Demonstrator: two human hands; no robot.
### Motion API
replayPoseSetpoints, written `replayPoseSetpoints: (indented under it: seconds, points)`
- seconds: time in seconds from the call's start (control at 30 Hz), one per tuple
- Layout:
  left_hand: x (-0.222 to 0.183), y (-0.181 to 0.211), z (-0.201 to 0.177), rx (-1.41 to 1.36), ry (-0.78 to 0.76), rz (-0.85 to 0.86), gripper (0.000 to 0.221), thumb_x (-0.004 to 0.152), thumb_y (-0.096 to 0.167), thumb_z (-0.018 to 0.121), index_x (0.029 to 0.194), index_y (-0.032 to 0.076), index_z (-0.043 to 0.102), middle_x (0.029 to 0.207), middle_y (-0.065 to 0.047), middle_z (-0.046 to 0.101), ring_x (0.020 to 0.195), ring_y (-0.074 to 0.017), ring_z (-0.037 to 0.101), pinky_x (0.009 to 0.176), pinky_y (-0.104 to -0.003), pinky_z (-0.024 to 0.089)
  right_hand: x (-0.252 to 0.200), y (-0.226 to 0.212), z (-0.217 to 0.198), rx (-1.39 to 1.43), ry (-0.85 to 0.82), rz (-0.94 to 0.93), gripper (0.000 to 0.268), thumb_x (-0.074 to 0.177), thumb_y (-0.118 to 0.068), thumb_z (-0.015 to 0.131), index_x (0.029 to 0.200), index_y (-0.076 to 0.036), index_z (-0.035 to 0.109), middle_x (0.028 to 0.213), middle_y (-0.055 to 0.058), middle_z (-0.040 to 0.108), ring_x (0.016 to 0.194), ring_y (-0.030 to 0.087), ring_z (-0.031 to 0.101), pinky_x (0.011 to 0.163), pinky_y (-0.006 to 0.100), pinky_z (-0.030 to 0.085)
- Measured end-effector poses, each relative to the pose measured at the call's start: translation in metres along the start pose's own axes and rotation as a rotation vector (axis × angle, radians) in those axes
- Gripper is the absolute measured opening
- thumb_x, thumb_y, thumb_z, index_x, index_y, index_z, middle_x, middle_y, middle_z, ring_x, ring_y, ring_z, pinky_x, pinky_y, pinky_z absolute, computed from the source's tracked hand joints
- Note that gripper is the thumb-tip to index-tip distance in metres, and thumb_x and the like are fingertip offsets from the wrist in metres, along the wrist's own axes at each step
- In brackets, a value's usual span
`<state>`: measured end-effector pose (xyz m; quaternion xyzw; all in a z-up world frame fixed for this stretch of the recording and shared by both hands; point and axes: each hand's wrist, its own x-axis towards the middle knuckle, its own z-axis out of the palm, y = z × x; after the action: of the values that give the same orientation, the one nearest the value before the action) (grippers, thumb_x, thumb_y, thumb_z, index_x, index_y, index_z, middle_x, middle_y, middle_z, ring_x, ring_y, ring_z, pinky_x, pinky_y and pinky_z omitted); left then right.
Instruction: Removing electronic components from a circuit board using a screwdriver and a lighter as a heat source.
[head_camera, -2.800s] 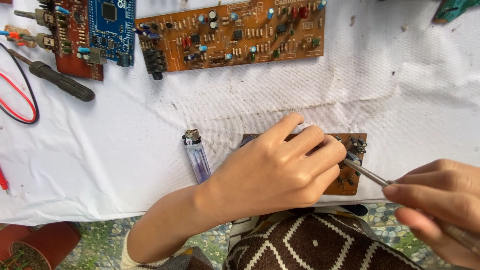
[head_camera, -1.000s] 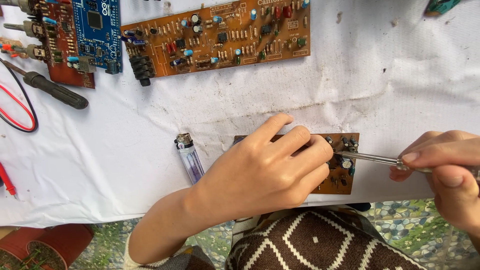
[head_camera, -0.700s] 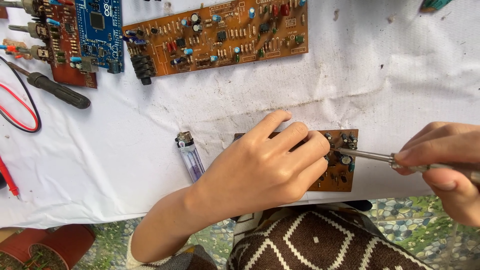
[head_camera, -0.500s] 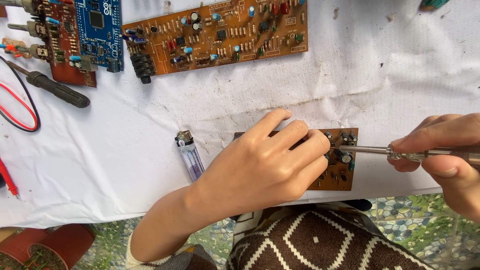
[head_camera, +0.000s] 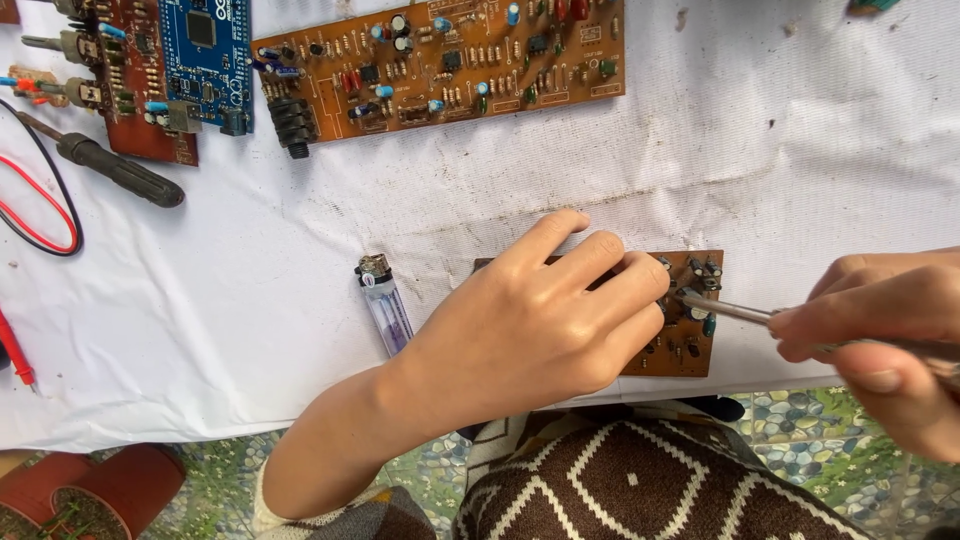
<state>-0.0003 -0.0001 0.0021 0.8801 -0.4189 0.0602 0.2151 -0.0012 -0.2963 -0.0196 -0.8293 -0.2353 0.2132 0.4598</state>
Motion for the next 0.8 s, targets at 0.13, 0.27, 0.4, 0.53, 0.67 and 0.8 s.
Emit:
replayPoseSetpoints:
  seconds: [0.13,0.27,0.4,0.53,0.67,0.8]
  points:
    - [-0.002,0.000,0.002,0.010,0.023,-0.006,0.035,0.103,-0.005,0.060,0.073,0.013,0.056,0.091,-0.003,0.055,0.078,-0.0190,0.050,0.079,-0.033,0.048,-0.027,0.020,-0.009,-0.039,-0.064,0.241,0.041,0.095,-0.034,0.044,0.107,-0.016,0.078,0.076,-0.003,0.083,0.061,0.008,0.078,0.053,0.020,0.065]
    - [-0.001,0.000,0.001,0.021,0.013,0.000,0.035,0.104,-0.003,0.062,0.074,0.014,0.058,0.091,-0.002,0.054,0.079,-0.0191,0.051,0.079,-0.033,0.048,-0.002,-0.008,-0.008,-0.109,-0.110,0.222,0.051,0.086,-0.049,0.044,0.099,-0.015,0.080,0.058,-0.002,0.080,0.045,0.009,0.079,0.044,0.023,0.059]
    - [-0.002,0.000,0.001,0.032,0.022,-0.004,0.034,0.106,-0.001,0.061,0.075,0.015,0.059,0.091,-0.001,0.053,0.080,-0.0201,0.051,0.081,-0.034,0.047,-0.002,-0.017,-0.002,-0.119,-0.057,0.257,0.043,0.090,-0.041,0.048,0.096,-0.014,0.080,0.054,-0.003,0.077,0.037,0.008,0.072,0.044,0.022,0.051]
    - [-0.003,0.000,0.003,0.027,0.024,0.003,0.036,0.104,-0.004,0.060,0.073,0.014,0.055,0.091,-0.002,0.054,0.079,-0.0196,0.050,0.078,-0.033,0.046,-0.002,-0.018,-0.002,-0.056,-0.060,0.255,0.043,0.091,-0.036,0.047,0.102,-0.010,0.078,0.057,0.001,0.078,0.022,0.008,0.062,0.033,0.021,0.047]
    - [-0.005,0.006,0.003,0.113,0.044,0.056,0.029,0.099,-0.002,0.068,0.076,0.014,0.060,0.090,-0.002,0.059,0.080,-0.0200,0.056,0.076,-0.033,0.047,0.004,-0.042,0.016,-0.086,0.218,0.104,0.037,0.096,-0.031,0.047,0.097,-0.003,0.070,0.063,0.004,0.077,0.051,0.012,0.075,0.049,0.023,0.057]
    - [-0.008,0.004,0.004,0.107,-0.012,0.080,0.024,0.094,-0.003,0.068,0.078,0.013,0.059,0.088,-0.002,0.056,0.078,-0.0224,0.055,0.070,-0.035,0.043,0.004,-0.023,0.027,-0.005,0.427,0.088,0.032,0.102,-0.024,0.053,0.087,-0.004,0.073,0.055,0.004,0.076,0.046,0.011,0.070,0.052,0.021,0.057]
